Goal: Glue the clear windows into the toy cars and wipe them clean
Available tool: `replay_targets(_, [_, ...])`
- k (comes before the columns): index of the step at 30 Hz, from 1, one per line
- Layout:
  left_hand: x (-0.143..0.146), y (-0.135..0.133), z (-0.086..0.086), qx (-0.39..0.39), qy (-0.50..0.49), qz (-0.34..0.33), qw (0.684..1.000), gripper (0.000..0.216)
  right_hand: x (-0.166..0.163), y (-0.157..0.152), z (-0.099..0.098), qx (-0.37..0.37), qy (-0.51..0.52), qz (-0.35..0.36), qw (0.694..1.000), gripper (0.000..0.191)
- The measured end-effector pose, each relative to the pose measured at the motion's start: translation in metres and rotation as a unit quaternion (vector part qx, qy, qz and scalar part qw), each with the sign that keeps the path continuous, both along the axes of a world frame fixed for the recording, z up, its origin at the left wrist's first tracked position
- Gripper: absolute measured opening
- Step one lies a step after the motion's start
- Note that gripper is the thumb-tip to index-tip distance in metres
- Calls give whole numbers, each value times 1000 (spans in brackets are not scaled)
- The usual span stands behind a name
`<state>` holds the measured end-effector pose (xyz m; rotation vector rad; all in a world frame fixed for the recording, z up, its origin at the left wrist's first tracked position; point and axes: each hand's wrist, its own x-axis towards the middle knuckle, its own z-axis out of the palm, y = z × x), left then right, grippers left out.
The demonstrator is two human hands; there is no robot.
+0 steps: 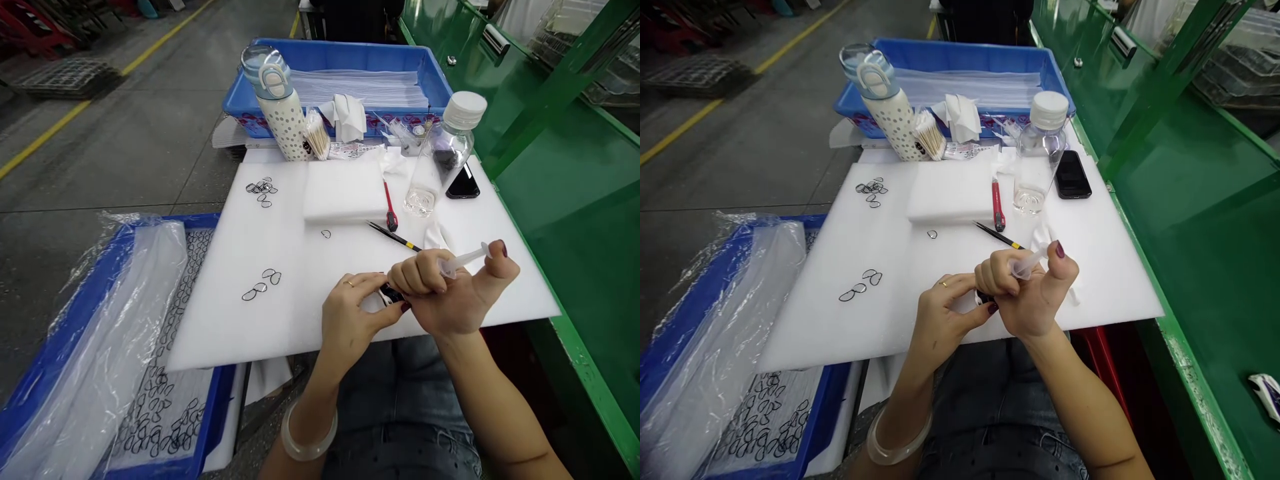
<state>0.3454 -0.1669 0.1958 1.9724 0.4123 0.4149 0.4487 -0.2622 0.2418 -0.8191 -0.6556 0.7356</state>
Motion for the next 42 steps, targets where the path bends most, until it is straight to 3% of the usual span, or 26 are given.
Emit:
replay_targets(21, [1, -1, -1, 12, -15, 5, 1000, 22, -16, 2, 5, -43, -21, -110, 993, 63])
replay_targets(25, [0, -1, -5, 33, -19, 6, 999, 25, -17, -1, 17, -79, -63, -96, 990, 62])
replay_targets(28, [-4, -1, -11, 85, -31, -9, 996, 40, 3, 20, 34, -37, -111, -99, 988, 64])
replay_targets(31, [-9, -1, -17, 165, -47, -29, 985, 54, 45, 68, 33, 5, -145, -208, 967, 65])
replay_targets(35, [-13, -1, -20, 220, -45, -49, 973, 56, 95, 116, 7, -187, -203, -208, 938, 59])
replay_targets(38, [-13, 0, -20, 238, -50, -57, 968, 54, 97, 90, -3, -198, -315, -254, 893, 44])
replay_targets(40, [-12, 0, -19, 247, -56, -54, 966, 51, 88, 47, -1, -193, -377, -309, 852, 35])
replay_targets(42, [-10, 0, -19, 252, -53, -51, 965, 48, 81, 1, 0, -257, -377, -344, 821, 24])
